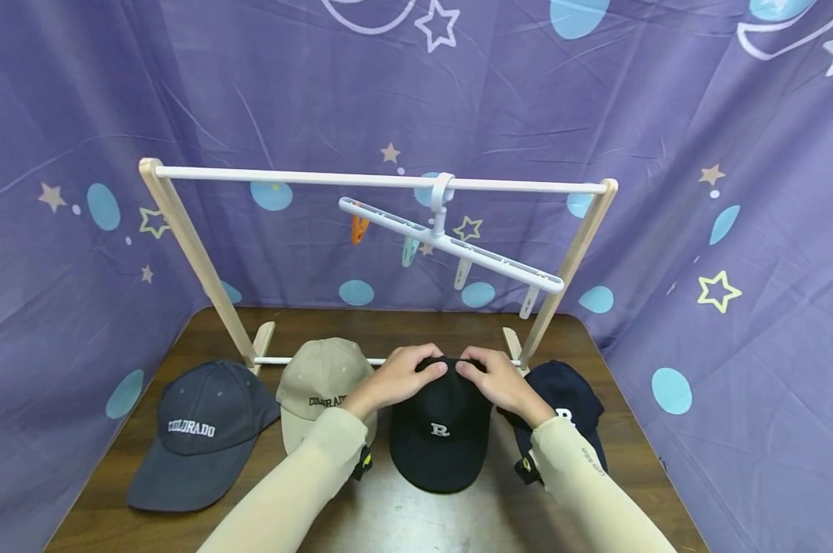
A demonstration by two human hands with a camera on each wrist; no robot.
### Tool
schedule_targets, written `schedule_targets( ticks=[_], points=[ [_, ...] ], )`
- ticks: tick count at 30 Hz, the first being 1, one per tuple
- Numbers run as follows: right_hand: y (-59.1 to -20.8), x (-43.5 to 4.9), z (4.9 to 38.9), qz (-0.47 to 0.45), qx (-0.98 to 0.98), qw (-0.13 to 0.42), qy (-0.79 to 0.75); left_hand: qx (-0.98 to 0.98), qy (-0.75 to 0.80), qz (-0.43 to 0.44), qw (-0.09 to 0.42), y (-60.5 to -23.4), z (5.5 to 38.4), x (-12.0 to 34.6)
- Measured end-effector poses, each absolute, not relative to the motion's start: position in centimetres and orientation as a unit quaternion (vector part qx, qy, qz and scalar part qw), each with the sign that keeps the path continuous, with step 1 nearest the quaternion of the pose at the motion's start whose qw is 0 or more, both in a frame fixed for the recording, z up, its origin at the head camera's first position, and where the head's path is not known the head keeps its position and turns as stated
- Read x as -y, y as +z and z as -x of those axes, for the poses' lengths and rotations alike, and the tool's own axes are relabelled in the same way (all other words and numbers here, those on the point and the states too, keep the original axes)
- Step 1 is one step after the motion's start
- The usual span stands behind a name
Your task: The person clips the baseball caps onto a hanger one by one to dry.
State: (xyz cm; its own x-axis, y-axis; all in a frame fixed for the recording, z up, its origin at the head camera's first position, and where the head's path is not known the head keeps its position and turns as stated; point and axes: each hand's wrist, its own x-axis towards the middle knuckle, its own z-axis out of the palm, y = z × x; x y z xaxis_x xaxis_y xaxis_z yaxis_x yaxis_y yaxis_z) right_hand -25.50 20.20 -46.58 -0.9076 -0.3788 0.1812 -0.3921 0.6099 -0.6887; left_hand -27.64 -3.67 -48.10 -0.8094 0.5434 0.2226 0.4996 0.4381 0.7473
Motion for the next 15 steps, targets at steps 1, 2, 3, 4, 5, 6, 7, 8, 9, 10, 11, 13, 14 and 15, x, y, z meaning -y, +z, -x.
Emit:
schedule_targets(
  ticks=[1,2,3,4,5,6,7,8,9,10,11,13,14,15],
  points=[
    [-46.5,-20.4,25.4,-0.218,0.897,0.004,0.384,-0.848,0.429,-0.310,0.026,-48.0,27.6,3.6],
    [-46.5,-20.6,25.4,-0.220,0.897,0.000,0.383,-0.849,0.427,-0.311,0.028,-47.9,27.6,3.6],
    [-46.5,-20.7,25.4,-0.221,0.896,-0.006,0.384,-0.849,0.426,-0.312,0.031,-47.8,27.5,3.6],
    [-46.5,-20.8,25.4,-0.222,0.896,-0.011,0.384,-0.849,0.424,-0.312,0.034,-47.7,27.5,3.6],
    [-46.4,-20.9,25.3,-0.223,0.896,-0.016,0.385,-0.850,0.423,-0.313,0.037,-47.6,27.5,3.6],
    [-46.4,-21.0,25.3,-0.224,0.895,-0.020,0.385,-0.851,0.421,-0.312,0.039,-47.5,27.4,3.6],
    [-46.4,-21.1,25.3,-0.224,0.894,-0.022,0.387,-0.851,0.420,-0.313,0.040,-47.4,27.4,3.7],
    [-46.3,-21.2,25.3,-0.226,0.893,-0.024,0.388,-0.851,0.419,-0.314,0.039,-47.2,27.4,3.7],
    [-46.3,-21.2,25.3,-0.227,0.892,-0.026,0.389,-0.852,0.417,-0.315,0.039,-47.2,27.4,3.7],
    [-46.2,-21.2,25.3,-0.229,0.892,-0.026,0.389,-0.852,0.416,-0.316,0.038,-47.0,27.4,3.7],
    [-46.2,-21.3,25.3,-0.232,0.891,-0.027,0.389,-0.852,0.416,-0.317,0.035,-46.9,27.4,3.7],
    [-46.1,-21.5,25.3,-0.234,0.891,-0.025,0.388,-0.853,0.415,-0.317,0.031,-46.8,27.4,3.7],
    [-46.0,-21.6,25.4,-0.234,0.892,-0.022,0.386,-0.853,0.414,-0.316,0.029,-46.7,27.4,3.7],
    [-46.0,-21.7,25.4,-0.232,0.893,-0.021,0.386,-0.854,0.413,-0.315,0.029,-46.6,27.4,3.7]
  ],
)
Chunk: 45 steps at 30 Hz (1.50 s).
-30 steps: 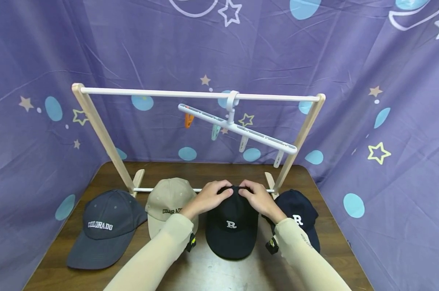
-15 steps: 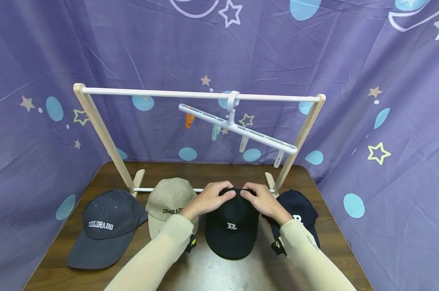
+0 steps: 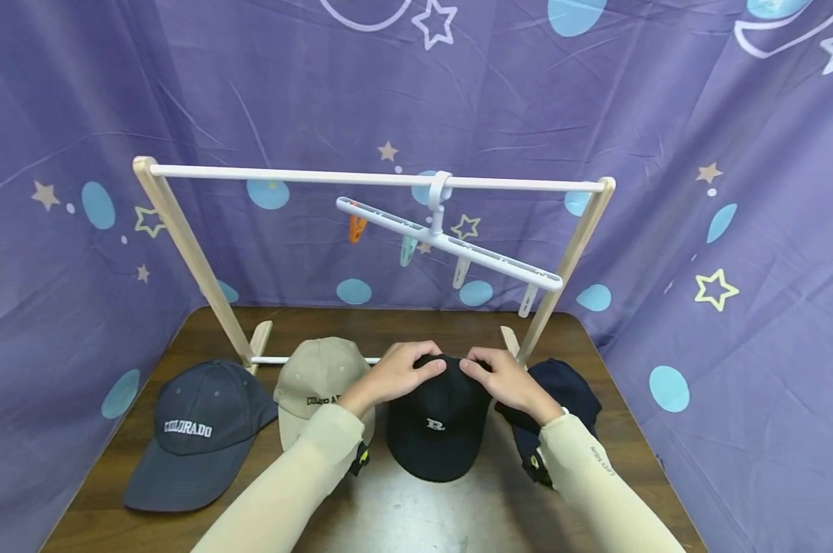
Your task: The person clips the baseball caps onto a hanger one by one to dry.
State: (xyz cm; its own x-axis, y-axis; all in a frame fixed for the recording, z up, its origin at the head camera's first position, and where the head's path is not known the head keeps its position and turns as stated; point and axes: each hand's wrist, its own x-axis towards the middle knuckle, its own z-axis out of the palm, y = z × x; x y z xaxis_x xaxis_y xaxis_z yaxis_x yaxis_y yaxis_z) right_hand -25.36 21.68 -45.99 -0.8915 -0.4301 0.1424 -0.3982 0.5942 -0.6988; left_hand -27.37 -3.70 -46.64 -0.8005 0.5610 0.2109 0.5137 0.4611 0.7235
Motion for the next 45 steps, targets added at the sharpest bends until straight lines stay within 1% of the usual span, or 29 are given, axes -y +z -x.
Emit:
schedule_targets(
  ticks=[16,25,38,45],
  points=[
    [-44.4,-22.4,25.1,0.233,-0.894,0.013,-0.383,-0.865,0.397,-0.306,0.007,-45.8,27.4,3.3],
    [-43.4,-22.9,25.1,0.247,-0.889,-0.003,-0.386,-0.866,0.386,-0.318,-0.015,-44.6,27.6,3.0],
    [-42.3,-23.7,24.9,0.237,-0.896,-0.019,-0.375,-0.871,0.374,-0.314,-0.051,-43.2,27.3,2.3],
    [-41.8,-24.0,24.8,0.237,-0.896,-0.028,-0.375,-0.876,0.360,-0.315,-0.061,-42.7,27.4,1.9]
  ],
)
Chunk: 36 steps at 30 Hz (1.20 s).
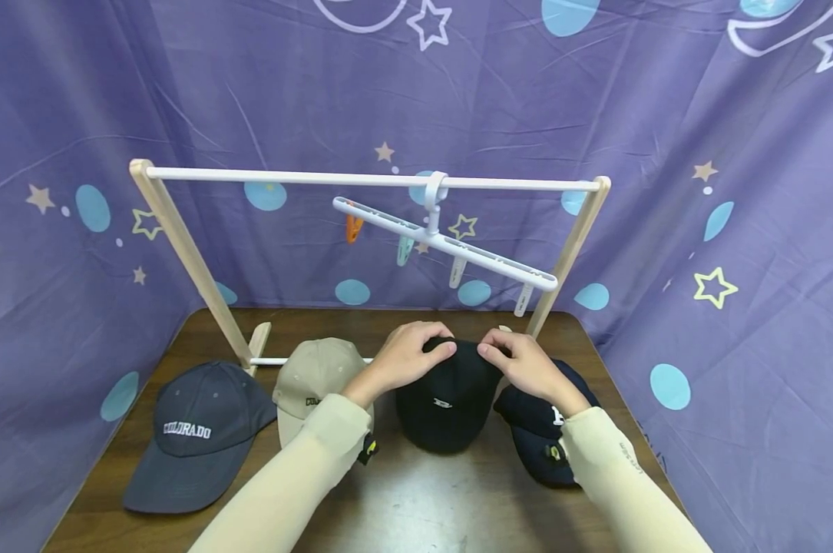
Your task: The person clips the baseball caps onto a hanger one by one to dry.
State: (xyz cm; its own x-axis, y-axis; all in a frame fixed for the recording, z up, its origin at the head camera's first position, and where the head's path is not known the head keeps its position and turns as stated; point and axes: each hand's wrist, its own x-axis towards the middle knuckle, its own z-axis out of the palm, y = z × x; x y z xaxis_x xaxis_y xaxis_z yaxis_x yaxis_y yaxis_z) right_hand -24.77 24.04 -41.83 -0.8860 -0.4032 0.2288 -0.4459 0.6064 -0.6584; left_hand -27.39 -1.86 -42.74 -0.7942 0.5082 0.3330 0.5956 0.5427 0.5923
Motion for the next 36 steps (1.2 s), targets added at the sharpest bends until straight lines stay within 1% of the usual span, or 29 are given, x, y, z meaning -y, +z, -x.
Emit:
schedule_targets(
  ticks=[5,16,28,36],
  points=[
    [-41.7,-24.1,24.7,-0.234,0.897,0.037,0.372,0.879,-0.356,0.313,0.063,-42.5,27.3,1.7],
    [-41.4,-24.8,24.5,-0.229,0.896,0.058,0.376,0.866,-0.386,0.316,0.029,-42.0,27.0,0.8],
    [-41.2,-25.1,24.3,-0.226,0.904,0.076,0.354,0.854,-0.379,0.353,0.043,-41.8,27.1,0.3],
    [-40.9,-25.6,24.1,-0.210,0.903,0.070,0.368,0.854,-0.367,0.365,0.053,-41.5,27.0,-0.3]
  ],
)
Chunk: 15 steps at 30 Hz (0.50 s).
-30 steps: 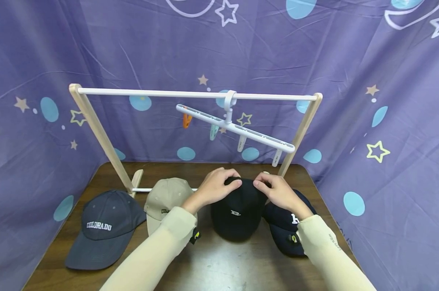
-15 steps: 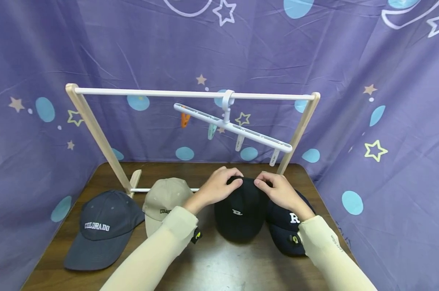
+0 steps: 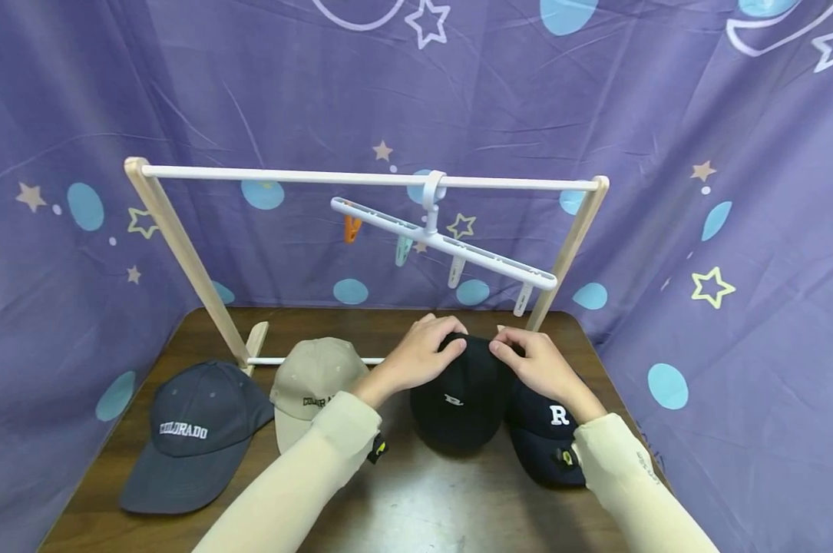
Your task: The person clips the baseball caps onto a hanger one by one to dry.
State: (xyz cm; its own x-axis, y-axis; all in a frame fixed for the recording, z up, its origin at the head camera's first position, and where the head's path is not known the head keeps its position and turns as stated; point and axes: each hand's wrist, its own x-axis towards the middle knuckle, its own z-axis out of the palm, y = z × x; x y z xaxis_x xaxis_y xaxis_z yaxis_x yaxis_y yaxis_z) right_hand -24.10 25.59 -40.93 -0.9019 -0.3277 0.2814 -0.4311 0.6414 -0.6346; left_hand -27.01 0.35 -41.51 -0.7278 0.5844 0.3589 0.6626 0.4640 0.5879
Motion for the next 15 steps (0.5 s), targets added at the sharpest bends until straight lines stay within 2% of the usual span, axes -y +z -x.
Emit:
schedule_targets(
  ticks=[15],
  points=[
    [-40.7,-26.9,23.9,-0.205,0.911,0.086,0.348,0.856,-0.368,0.357,0.065,-41.0,26.5,-1.3]
  ],
)
